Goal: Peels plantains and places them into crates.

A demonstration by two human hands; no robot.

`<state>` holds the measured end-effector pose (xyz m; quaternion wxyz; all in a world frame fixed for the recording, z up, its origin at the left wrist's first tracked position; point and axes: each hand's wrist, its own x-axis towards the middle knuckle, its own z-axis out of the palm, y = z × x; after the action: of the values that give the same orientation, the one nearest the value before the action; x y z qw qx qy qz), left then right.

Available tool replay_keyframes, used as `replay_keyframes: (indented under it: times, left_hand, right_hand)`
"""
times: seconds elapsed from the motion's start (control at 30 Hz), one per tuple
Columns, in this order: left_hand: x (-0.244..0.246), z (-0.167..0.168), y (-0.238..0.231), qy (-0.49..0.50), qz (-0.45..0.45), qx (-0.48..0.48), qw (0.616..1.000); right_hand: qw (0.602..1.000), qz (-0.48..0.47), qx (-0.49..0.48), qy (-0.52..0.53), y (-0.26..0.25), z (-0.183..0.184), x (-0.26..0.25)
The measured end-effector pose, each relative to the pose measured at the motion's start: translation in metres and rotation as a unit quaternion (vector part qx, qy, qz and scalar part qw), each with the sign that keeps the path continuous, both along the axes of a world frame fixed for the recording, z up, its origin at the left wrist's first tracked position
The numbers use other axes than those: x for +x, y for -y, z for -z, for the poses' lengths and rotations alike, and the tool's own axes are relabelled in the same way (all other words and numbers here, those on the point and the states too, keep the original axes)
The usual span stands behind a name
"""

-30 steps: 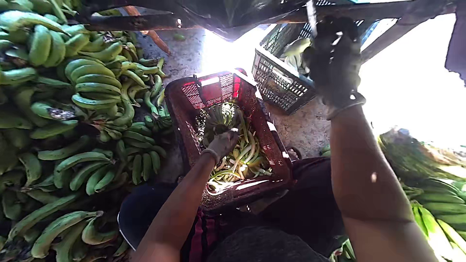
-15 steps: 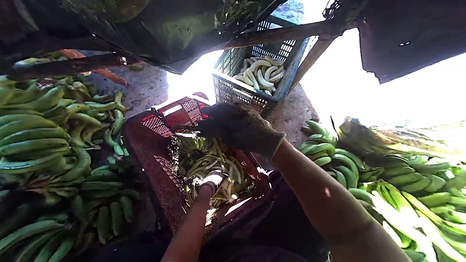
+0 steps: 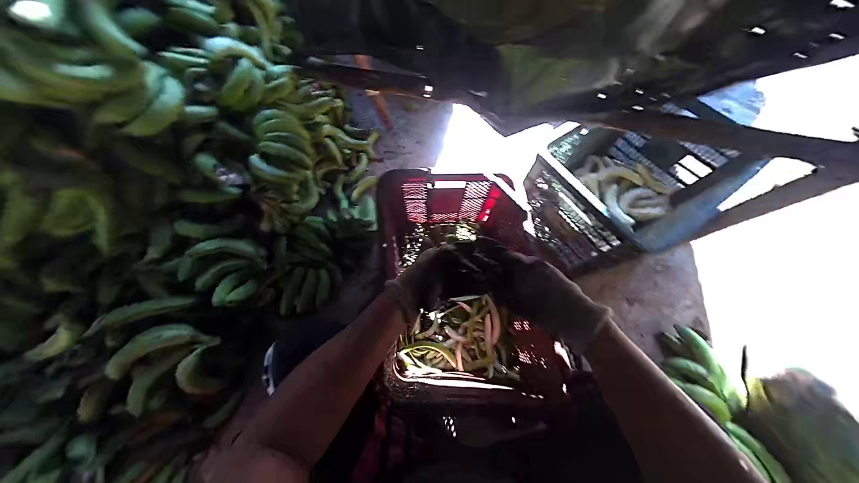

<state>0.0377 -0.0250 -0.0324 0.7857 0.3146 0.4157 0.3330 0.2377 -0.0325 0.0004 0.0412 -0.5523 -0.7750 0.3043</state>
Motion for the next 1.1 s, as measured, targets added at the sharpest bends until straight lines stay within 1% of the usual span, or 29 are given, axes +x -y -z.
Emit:
replay_keyframes:
  times: [0.07,0.13,0.17,0.2,0.23,0.27,0.3,0.33,0.37,0.4,0.43,0.47,0.57,0.6,0.63,0.67,0.7,0.73,0.77,0.8,0.87,0.9,0.93,0.97,1.0,1.03,1.07,1.1]
  left_hand:
    - [-0.01,0.008,-0.003,0.056,0.012,0.069,0.996]
    - [-0.011,0.02,-0.01,0.079,0.011,0.086,0.993]
    - [-0.01,0.021,-0.012,0.058,-0.003,0.068,0.996]
    - [-0.008,0.021,-0.013,0.019,-0.011,0.037,0.999]
    - [-0.006,0.028,-0.014,-0.018,-0.009,0.004,1.0]
    - [-0.004,0.04,-0.013,-0.044,0.004,-0.021,0.999]
    - [-0.004,0.049,-0.01,-0.029,0.032,-0.049,0.998]
    - [-0.004,0.052,-0.007,0.021,0.069,-0.071,0.995]
    - [-0.005,0.048,-0.004,0.077,0.108,-0.072,0.989]
    - [-0.004,0.037,-0.001,0.114,0.126,-0.059,0.984]
    - [-0.003,0.026,-0.001,0.139,0.119,-0.035,0.983]
    - [-0.004,0.02,-0.002,0.15,0.087,-0.018,0.985]
    - [-0.011,0.016,-0.012,0.185,-0.062,0.008,0.981]
    - [-0.015,0.013,-0.016,0.179,-0.107,0.043,0.977]
    - [-0.022,0.009,-0.019,0.155,-0.147,0.085,0.973]
    - [-0.026,-0.001,-0.021,0.095,-0.2,0.122,0.968]
    - [-0.031,-0.008,-0.021,0.032,-0.242,0.162,0.956]
    - [-0.034,-0.012,-0.02,-0.025,-0.268,0.206,0.941]
    - [-0.038,-0.012,-0.017,-0.074,-0.28,0.247,0.925]
    - [-0.041,-0.011,-0.015,-0.103,-0.283,0.283,0.911]
    - [-0.043,-0.013,-0.011,-0.12,-0.274,0.335,0.893]
    - [-0.042,-0.014,-0.008,-0.123,-0.267,0.348,0.89]
    - [-0.042,-0.015,-0.005,-0.116,-0.261,0.354,0.89]
    - [-0.042,-0.016,-0.002,-0.091,-0.25,0.359,0.895]
    - [-0.045,-0.017,0.001,-0.065,-0.236,0.361,0.9]
    - [-0.049,-0.02,0.0,-0.038,-0.218,0.362,0.905]
    - [-0.056,-0.022,-0.004,-0.008,-0.195,0.361,0.912]
    - [-0.061,-0.023,-0.007,0.016,-0.18,0.351,0.919]
  right_hand:
    - [0.997,0.007,0.077,0.015,0.0,-0.003,-0.003]
    - [0.993,0.016,0.114,0.002,-0.006,-0.004,0.001]
    - [0.993,0.041,0.108,-0.021,-0.007,-0.011,0.001]
    - [0.992,0.085,0.079,-0.041,-0.005,-0.026,-0.005]
    - [0.987,0.141,0.026,-0.074,-0.001,-0.048,-0.016]
    - [0.973,0.193,0.008,-0.129,0.0,-0.055,-0.021]
    - [0.952,0.216,0.028,-0.216,-0.004,-0.041,-0.016]
    - [0.918,0.222,0.062,-0.322,-0.013,-0.014,-0.007]
    - [0.888,0.207,0.058,-0.406,-0.019,0.004,-0.002]
    - [0.867,0.19,0.046,-0.458,-0.02,0.012,-0.004]
    - [0.856,0.168,0.03,-0.488,-0.02,0.015,-0.008]
    - [0.849,0.147,0.018,-0.507,-0.02,0.016,-0.012]
    - [0.839,0.114,-0.019,-0.532,-0.024,0.022,-0.015]
    - [0.856,0.12,-0.016,-0.503,-0.025,0.023,-0.013]
    - [0.9,0.129,0.01,-0.417,-0.025,0.022,-0.009]
    - [0.934,0.137,0.026,-0.329,-0.025,0.018,-0.007]
    - [0.952,0.147,0.024,-0.267,-0.025,0.014,-0.006]
    - [0.957,0.16,0.021,-0.242,-0.023,0.01,-0.007]
    - [0.955,0.171,0.035,-0.241,-0.02,0.009,-0.01]
    - [0.948,0.177,0.062,-0.257,-0.016,0.007,-0.013]
    - [0.933,0.164,0.136,-0.291,-0.008,0.001,-0.018]
    - [0.935,0.153,0.148,-0.285,-0.006,-0.002,-0.017]
    - [0.951,0.144,0.114,-0.248,-0.006,-0.002,-0.014]
    - [0.973,0.134,0.019,-0.188,-0.009,0.001,-0.009]
    - [0.982,0.113,-0.1,-0.109,-0.015,0.008,-0.005]
    - [0.978,0.086,-0.186,-0.04,-0.023,0.021,-0.001]
    - [0.97,0.07,-0.233,-0.019,-0.027,0.028,0.0]
    - [0.967,0.072,-0.242,-0.043,-0.027,0.029,0.003]
